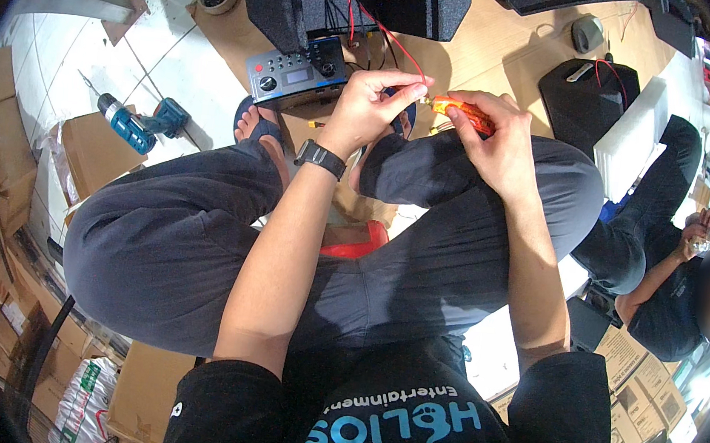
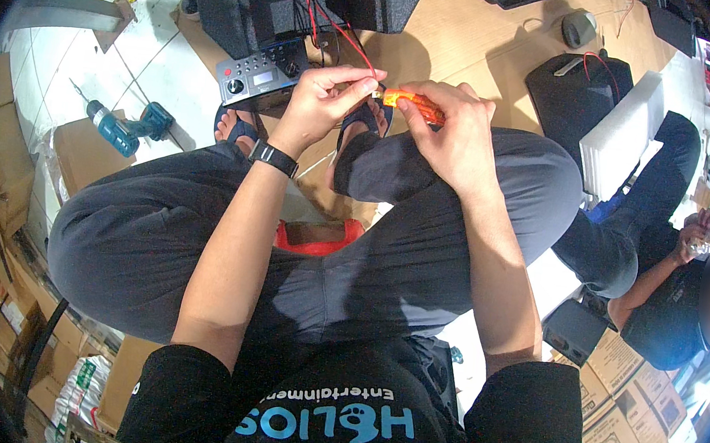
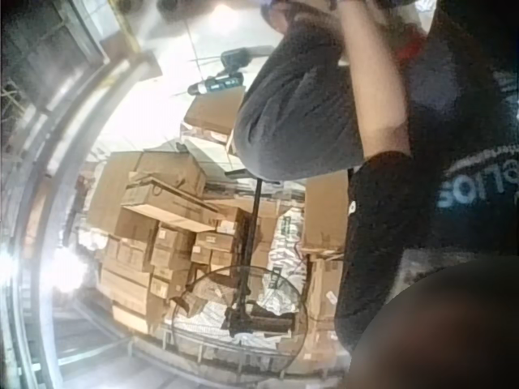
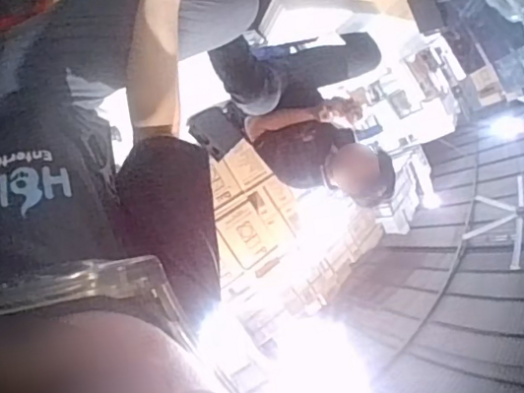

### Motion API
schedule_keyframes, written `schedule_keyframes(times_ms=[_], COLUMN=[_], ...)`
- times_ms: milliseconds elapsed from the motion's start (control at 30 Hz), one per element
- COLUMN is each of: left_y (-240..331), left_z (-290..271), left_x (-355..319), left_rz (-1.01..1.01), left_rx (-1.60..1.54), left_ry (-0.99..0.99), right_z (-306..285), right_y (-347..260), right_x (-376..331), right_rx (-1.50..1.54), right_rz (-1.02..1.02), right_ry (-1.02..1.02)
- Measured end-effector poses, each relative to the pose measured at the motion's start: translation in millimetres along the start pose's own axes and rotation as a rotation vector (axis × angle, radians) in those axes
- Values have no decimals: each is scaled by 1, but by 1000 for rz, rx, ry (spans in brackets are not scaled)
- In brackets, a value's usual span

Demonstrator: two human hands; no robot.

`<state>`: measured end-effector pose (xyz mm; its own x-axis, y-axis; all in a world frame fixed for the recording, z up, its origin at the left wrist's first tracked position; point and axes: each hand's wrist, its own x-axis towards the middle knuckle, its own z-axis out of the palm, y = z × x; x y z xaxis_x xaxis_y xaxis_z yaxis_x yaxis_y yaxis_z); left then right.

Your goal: The person sits on a stool and assembles a portable speaker by connecting internal wires, inserting a circuit board, and securing the casing with a power drill. The person uses a wire stripper and a cordless drill to complete the assembly.

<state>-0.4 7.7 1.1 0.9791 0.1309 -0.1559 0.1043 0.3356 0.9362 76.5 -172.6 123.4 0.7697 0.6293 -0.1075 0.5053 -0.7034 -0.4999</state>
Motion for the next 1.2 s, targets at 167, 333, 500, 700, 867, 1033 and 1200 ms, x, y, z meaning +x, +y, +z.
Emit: schedule_keyframes(times_ms=[167,333,500,700,867,1033,1200], left_y=[-3,-3,0,-1,2,8,8], left_z=[0,2,5,7,8,9,7], left_x=[1,1,1,-2,-3,-4,-13], left_rz=[59,-28,-14,-23,-105,-204,-145], left_rx=[12,8,-27,-104,-160,-126,-69], left_ry=[-7,0,4,5,25,50,131], right_z=[0,1,-10,-22,46,168,223], right_y=[3,11,21,30,92,185,225], right_x=[0,0,1,12,73,102,100], right_rx=[67,434,767,1147,1070,526,234], right_rz=[32,187,207,332,731,1139,940], right_ry=[78,155,224,621,751,340,123])
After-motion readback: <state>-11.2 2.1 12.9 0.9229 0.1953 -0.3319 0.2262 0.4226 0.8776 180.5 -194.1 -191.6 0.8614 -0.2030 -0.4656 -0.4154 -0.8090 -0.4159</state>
